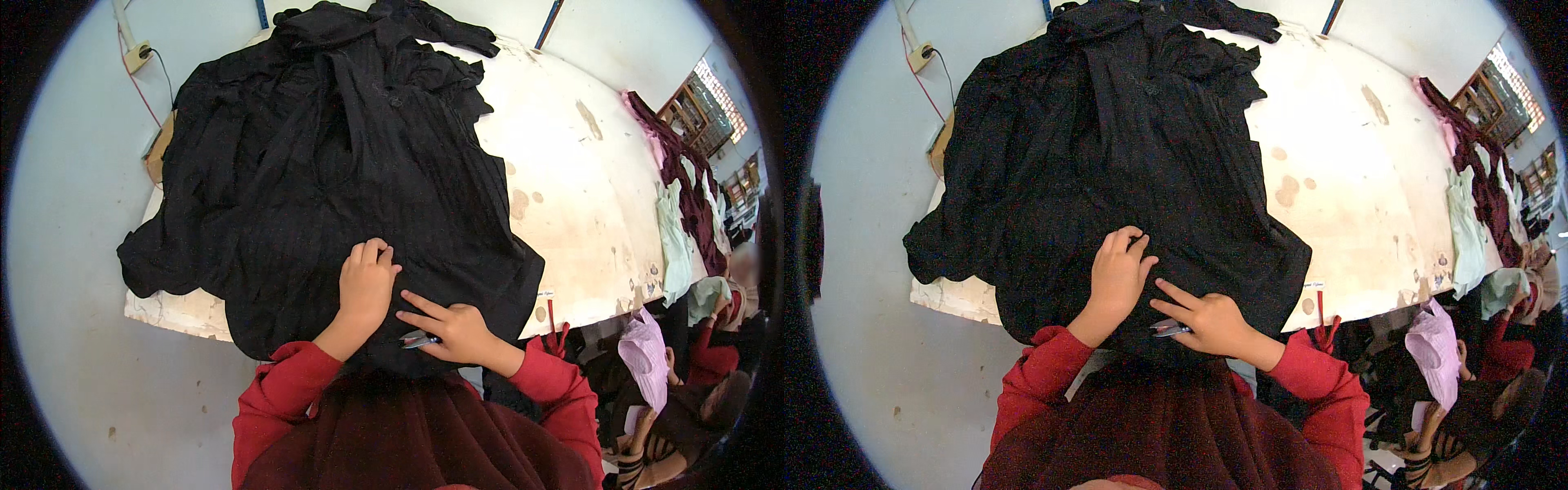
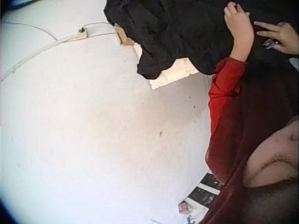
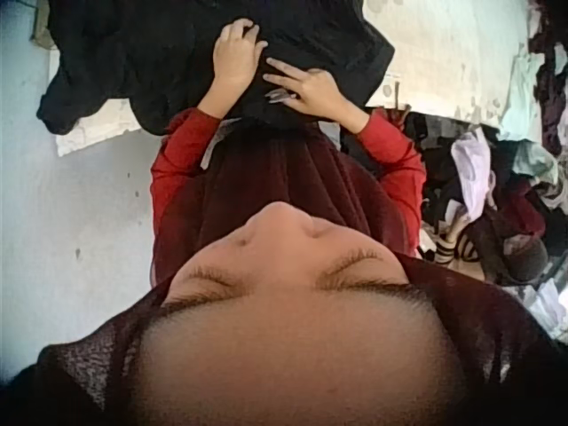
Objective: The person uses a small blade to cut a black garment laid on a table. They repeatedly lift and reposition the fabric, make short cuts along seams and edges, and continue trimming the garment throughout the clip.
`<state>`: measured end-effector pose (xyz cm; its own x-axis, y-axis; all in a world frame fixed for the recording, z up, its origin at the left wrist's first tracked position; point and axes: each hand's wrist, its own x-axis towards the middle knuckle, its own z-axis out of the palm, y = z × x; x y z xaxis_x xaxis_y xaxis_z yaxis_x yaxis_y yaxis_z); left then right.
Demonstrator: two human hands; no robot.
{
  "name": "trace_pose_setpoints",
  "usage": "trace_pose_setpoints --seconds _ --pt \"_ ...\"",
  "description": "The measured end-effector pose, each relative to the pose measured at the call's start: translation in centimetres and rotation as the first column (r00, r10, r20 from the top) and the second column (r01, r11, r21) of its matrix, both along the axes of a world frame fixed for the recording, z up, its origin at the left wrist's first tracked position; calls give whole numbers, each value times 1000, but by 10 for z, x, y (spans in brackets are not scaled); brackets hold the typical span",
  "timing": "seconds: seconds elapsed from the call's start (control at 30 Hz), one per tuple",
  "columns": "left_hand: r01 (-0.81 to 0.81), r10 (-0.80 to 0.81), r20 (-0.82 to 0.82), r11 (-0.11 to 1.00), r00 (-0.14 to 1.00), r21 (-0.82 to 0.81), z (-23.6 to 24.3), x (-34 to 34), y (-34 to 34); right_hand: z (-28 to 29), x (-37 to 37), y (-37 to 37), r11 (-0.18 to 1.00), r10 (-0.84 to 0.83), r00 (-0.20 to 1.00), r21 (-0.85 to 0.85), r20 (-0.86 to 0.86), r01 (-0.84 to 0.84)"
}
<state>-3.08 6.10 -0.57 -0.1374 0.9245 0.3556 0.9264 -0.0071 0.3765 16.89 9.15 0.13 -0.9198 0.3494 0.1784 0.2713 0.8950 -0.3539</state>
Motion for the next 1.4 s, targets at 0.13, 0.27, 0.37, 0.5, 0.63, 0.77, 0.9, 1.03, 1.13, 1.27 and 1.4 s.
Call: trace_pose_setpoints --seconds 0.13,0.27,0.37,0.5,0.63,0.77,0.9,1.03,1.13,1.27,1.4 --pt "-11 11 16 1000 1000 -3 -8 -1 5 3 0 0 1000 -1 1000 -11 -12 1" --pt "36 -47 102 993 994 109 -16 -9 10 9 -1 5 987 -22 999 -161 -39 15" --pt "30 -77 301 987 950 160 -12 -18 15 10 -5 23 950 -87 979 -312 -185 26" --pt "-9 -71 440 984 895 178 -11 -21 13 38 -15 49 939 -278 942 -260 -187 225" --pt "-15 -67 461 985 885 171 -9 -20 15 46 -32 71 936 -346 937 -86 -48 342" --pt "-18 -58 475 988 878 155 -6 -19 14 39 -50 76 927 -357 933 -136 -38 349" --pt "-25 -46 481 990 875 139 -5 -19 13 42 -56 77 935 -335 942 -119 21 335" --pt "-28 -31 490 993 871 111 -4 -18 13 39 -58 79 942 -322 947 -95 17 322" --pt "-20 -45 461 991 886 135 -5 -18 13 36 -57 79 943 -324 946 -81 14 324" --pt "-94 -5 468 978 884 188 0 -23 9 36 -57 80 938 -334 942 -86 35 336" --pt "-430 484 34 742 875 514 24 -55 6 43 -45 83 872 -451 893 -210 12 443"
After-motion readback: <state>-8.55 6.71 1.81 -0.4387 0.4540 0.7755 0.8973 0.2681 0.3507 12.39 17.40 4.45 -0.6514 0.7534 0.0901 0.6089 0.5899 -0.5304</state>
